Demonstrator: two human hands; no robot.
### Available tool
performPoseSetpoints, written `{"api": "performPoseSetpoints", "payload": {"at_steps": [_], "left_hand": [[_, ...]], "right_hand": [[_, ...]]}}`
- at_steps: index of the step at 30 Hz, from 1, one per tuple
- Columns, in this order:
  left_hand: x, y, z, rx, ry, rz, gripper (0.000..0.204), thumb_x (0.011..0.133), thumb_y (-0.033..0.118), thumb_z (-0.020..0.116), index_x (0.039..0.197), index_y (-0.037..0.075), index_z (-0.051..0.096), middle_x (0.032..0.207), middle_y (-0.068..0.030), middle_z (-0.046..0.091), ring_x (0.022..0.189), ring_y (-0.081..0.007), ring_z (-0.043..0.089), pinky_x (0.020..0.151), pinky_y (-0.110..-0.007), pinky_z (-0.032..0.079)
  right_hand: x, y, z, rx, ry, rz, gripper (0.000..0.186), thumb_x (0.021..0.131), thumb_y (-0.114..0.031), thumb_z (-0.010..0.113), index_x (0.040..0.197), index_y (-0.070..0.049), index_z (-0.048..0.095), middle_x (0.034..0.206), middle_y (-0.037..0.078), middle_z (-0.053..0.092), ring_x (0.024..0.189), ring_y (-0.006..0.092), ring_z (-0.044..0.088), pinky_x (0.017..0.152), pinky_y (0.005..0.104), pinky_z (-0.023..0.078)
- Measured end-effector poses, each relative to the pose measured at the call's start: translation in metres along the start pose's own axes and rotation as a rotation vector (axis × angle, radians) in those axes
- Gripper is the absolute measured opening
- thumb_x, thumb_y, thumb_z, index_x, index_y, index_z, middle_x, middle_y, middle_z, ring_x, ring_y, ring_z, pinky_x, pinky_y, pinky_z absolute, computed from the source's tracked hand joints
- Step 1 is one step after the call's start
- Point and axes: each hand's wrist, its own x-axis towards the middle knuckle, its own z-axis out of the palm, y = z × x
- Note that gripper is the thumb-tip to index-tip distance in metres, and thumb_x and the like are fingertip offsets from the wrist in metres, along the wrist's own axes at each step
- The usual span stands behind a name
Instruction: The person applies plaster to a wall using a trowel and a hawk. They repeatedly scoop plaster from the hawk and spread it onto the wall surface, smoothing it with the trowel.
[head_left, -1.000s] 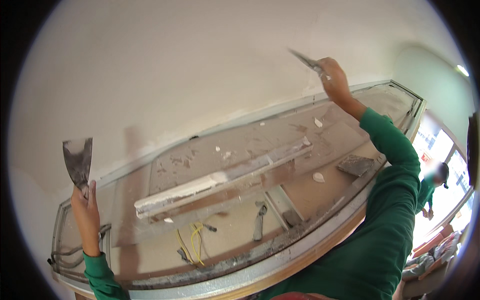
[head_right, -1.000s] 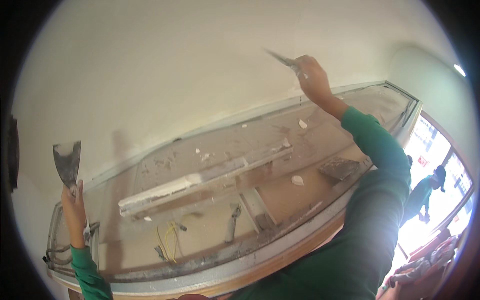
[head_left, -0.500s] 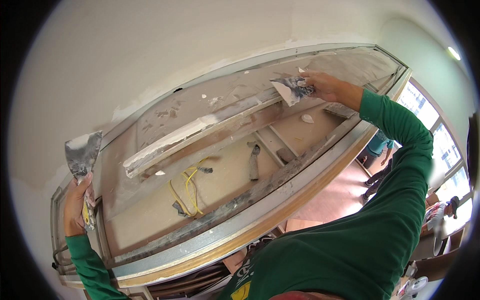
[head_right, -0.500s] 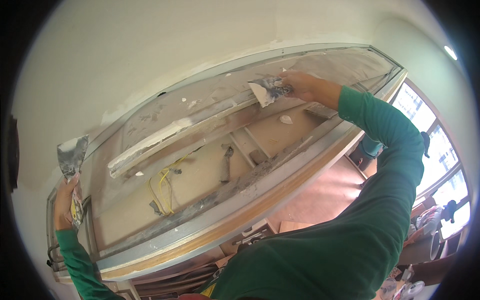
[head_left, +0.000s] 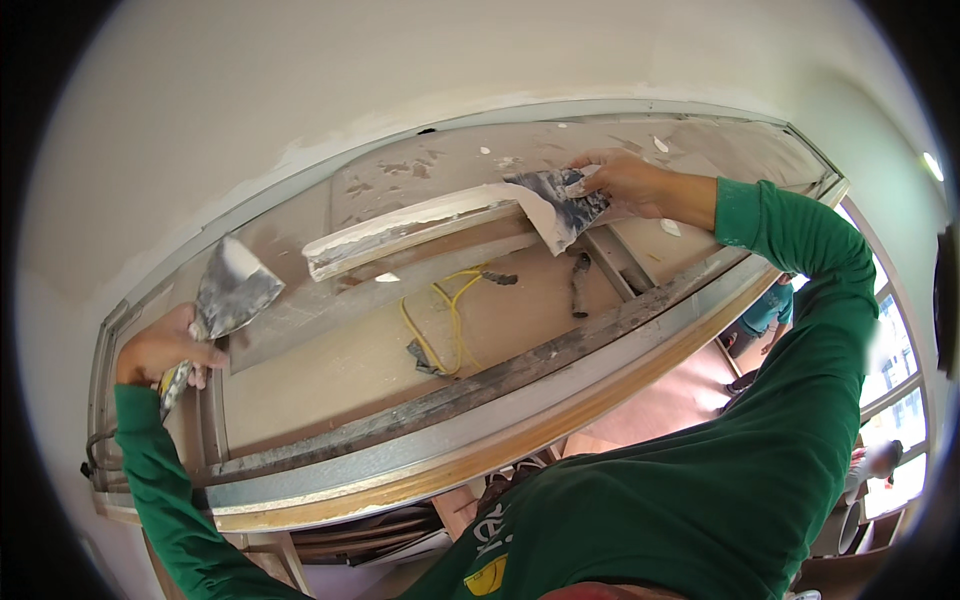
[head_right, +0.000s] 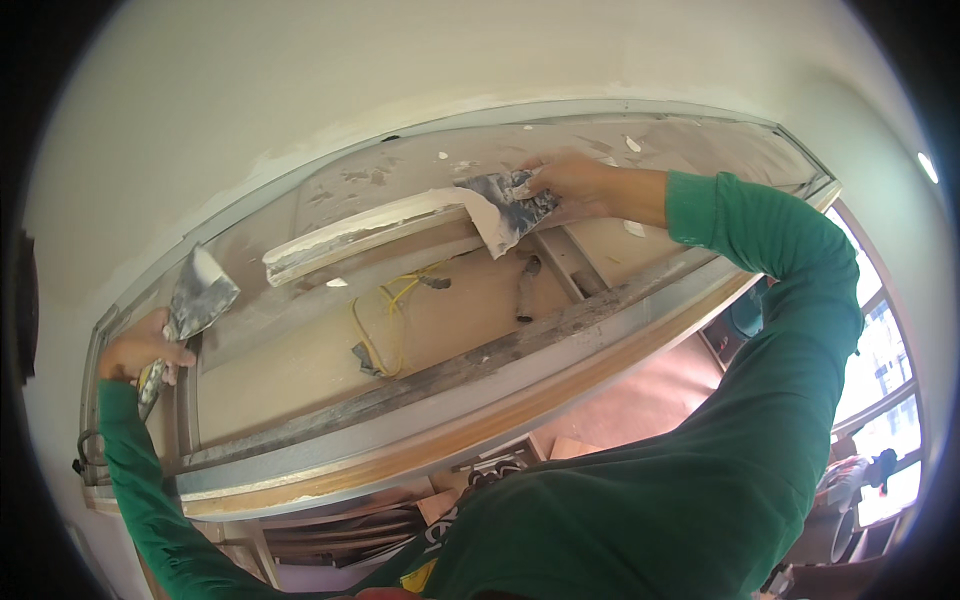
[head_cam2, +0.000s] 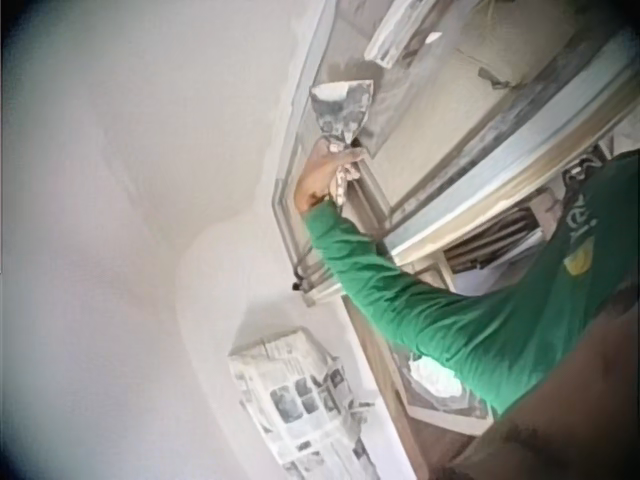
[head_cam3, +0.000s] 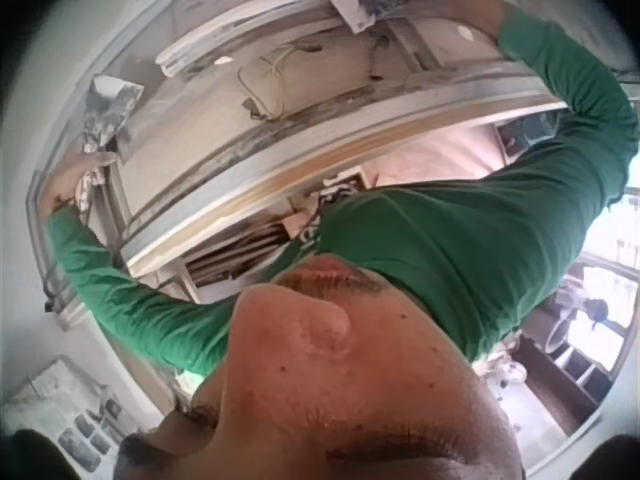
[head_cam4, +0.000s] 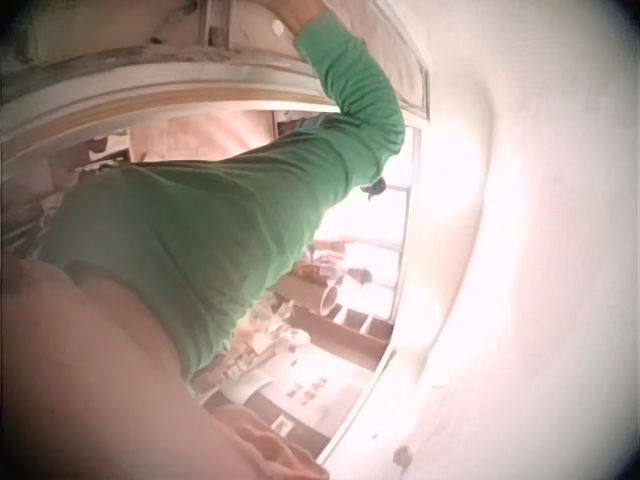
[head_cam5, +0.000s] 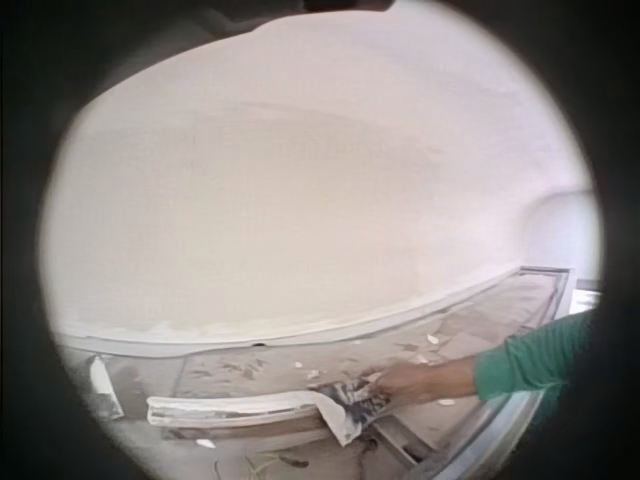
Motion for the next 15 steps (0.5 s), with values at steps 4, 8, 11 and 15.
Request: {"api": "performPoseSetpoints", "payload": {"at_steps": [4,8,11,15], "left_hand": [[0.023,0.020,-0.003,0.402,-0.115,-0.053,0.034,0.073,0.006,0.073,0.101,-0.004,0.057,0.069,-0.0083,0.062,0.048,-0.0169,0.060,0.044,-0.031,0.048],[0.033,0.017,0.001,0.445,-0.095,0.036,0.032,0.071,0.011,0.074,0.097,-0.001,0.061,0.064,-0.0041,0.058,0.052,-0.0131,0.056,0.049,-0.029,0.045],[0.038,0.013,-0.004,0.518,-0.100,0.053,0.047,0.069,0.019,0.077,0.108,-0.001,0.059,0.066,-0.0029,0.057,0.053,-0.0118,0.052,0.051,-0.030,0.044],[0.046,0.015,-0.006,0.536,-0.171,0.046,0.055,0.067,0.023,0.077,0.114,0.000,0.058,0.070,-0.0036,0.057,0.053,-0.0121,0.050,0.050,-0.030,0.043]], "right_hand": [[0.012,-0.010,0.020,-0.053,-0.081,-0.030,0.035,0.088,0.000,0.054,0.123,-0.002,0.058,0.101,0.007,0.065,0.086,0.0167,0.065,0.073,0.0325,0.054],[0.005,-0.028,0.041,0.053,-0.094,0.020,0.034,0.089,0.006,0.054,0.122,-0.001,0.056,0.104,0.009,0.066,0.088,0.0170,0.067,0.077,0.0293,0.057],[-0.002,-0.040,0.065,0.004,-0.093,-0.014,0.033,0.088,0.006,0.054,0.120,-0.001,0.056,0.105,0.010,0.065,0.089,0.0171,0.067,0.077,0.0297,0.058],[0.002,-0.048,0.085,-0.009,-0.114,-0.017,0.034,0.088,0.005,0.053,0.122,-0.001,0.055,0.107,0.011,0.064,0.091,0.0173,0.066,0.078,0.0311,0.057]]}}
